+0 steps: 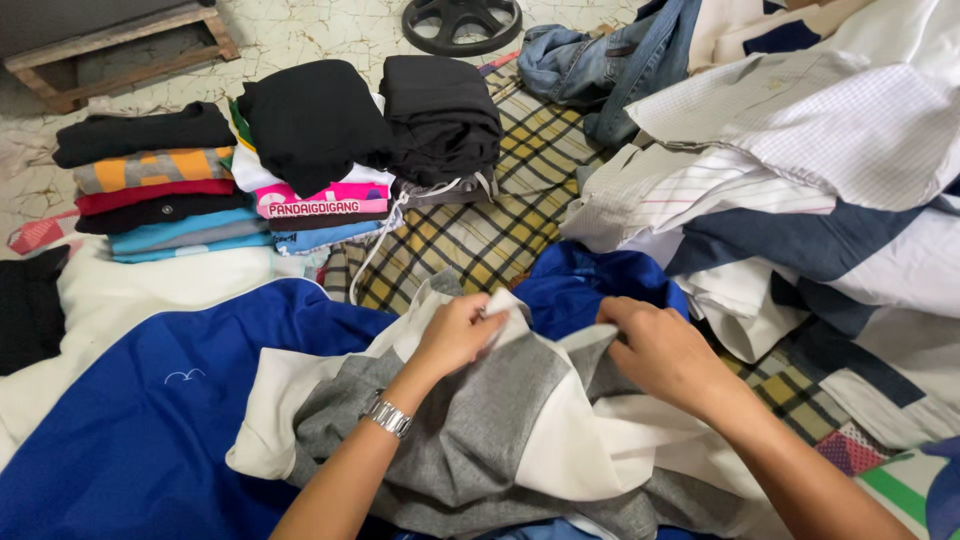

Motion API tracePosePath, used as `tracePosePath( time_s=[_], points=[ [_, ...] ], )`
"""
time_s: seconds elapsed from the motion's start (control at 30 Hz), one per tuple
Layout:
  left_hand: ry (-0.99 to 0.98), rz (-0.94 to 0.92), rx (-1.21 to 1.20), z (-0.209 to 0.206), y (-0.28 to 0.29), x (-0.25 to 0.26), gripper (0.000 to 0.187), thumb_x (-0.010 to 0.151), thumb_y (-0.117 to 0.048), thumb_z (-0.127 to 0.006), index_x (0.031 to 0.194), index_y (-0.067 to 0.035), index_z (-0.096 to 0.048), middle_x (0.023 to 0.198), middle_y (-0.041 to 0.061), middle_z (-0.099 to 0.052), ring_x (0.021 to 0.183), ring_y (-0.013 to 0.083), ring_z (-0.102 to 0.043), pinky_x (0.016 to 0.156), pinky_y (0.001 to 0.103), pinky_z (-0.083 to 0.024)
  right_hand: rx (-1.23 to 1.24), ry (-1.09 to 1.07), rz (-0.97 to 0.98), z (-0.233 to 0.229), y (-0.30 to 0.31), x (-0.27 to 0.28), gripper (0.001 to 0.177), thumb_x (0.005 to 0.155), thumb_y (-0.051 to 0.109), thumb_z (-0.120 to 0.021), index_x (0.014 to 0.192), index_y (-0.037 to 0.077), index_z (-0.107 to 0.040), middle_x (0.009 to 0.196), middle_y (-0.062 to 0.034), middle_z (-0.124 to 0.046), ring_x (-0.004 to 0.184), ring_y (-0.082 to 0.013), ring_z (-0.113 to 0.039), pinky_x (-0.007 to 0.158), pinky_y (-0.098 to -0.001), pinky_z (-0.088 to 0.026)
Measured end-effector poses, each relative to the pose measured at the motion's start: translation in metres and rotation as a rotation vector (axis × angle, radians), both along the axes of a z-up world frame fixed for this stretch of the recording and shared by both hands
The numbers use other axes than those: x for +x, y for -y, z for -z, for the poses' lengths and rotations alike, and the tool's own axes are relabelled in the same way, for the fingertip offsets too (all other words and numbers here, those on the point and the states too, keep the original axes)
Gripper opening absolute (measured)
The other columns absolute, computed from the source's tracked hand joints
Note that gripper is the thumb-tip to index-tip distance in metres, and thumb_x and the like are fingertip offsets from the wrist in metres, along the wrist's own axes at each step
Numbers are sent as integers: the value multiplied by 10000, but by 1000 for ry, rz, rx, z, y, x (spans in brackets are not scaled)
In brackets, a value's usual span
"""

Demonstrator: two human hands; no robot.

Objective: The person picks up a grey and white sweatshirt from a pile of laundry and unfolds it to view different sections of the garment.

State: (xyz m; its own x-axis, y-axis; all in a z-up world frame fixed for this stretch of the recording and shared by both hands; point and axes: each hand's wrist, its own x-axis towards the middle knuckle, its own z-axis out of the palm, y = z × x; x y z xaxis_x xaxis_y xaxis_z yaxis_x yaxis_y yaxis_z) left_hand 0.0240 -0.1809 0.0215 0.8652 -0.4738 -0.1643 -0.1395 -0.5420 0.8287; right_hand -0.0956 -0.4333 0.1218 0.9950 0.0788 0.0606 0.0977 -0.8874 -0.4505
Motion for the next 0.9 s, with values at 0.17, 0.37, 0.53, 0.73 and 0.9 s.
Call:
tracePosePath(
  time_s=[0.17,0.37,0.53,0.73,0.9],
  points=[
    [-104,-452,-757,-12,-80,30,230,1009,-266,-501,1049,-69,-613,778,107,-748,645,199,-741,563,296,-579,357,70,359,11,35,29,273,902,40,-558,1163,56,-635,823,-215,-714,674,-309,-682,626,-418,-541],
    [180,-589,-1162,-94,-286,-16,246,1100,-250,-520,1222,-53,-604,1198,110,-669,1129,245,-666,1061,432,-517,333,574,392,-24,65,11,135,1077,-70,-598,1183,12,-588,1039,-141,-729,829,-138,-656,710,-290,-511],
    [264,-893,-1062,-59,-390,-75,281,1117,-215,-532,1321,-36,-605,1357,116,-667,1274,263,-674,1086,415,-554,212,256,14,-46,26,-3,344,827,34,-722,1165,94,-691,995,-110,-759,877,-168,-706,735,-311,-568],
    [313,-1252,-712,-2,-474,-125,350,1119,-280,-548,1369,-36,-576,1303,111,-646,1127,223,-654,863,335,-530,-218,-555,-379,-55,-21,-15,382,748,346,-847,1098,221,-757,900,-16,-790,845,-187,-749,746,-318,-568],
    [989,-1076,334,-36,-359,-165,544,929,-11,-680,1421,79,-465,1338,264,-484,1235,381,-517,1052,483,-436,-193,91,-310,-51,-31,-25,231,759,246,-787,985,208,-757,924,-30,-778,770,-286,-728,637,-381,-562]
  ],
)
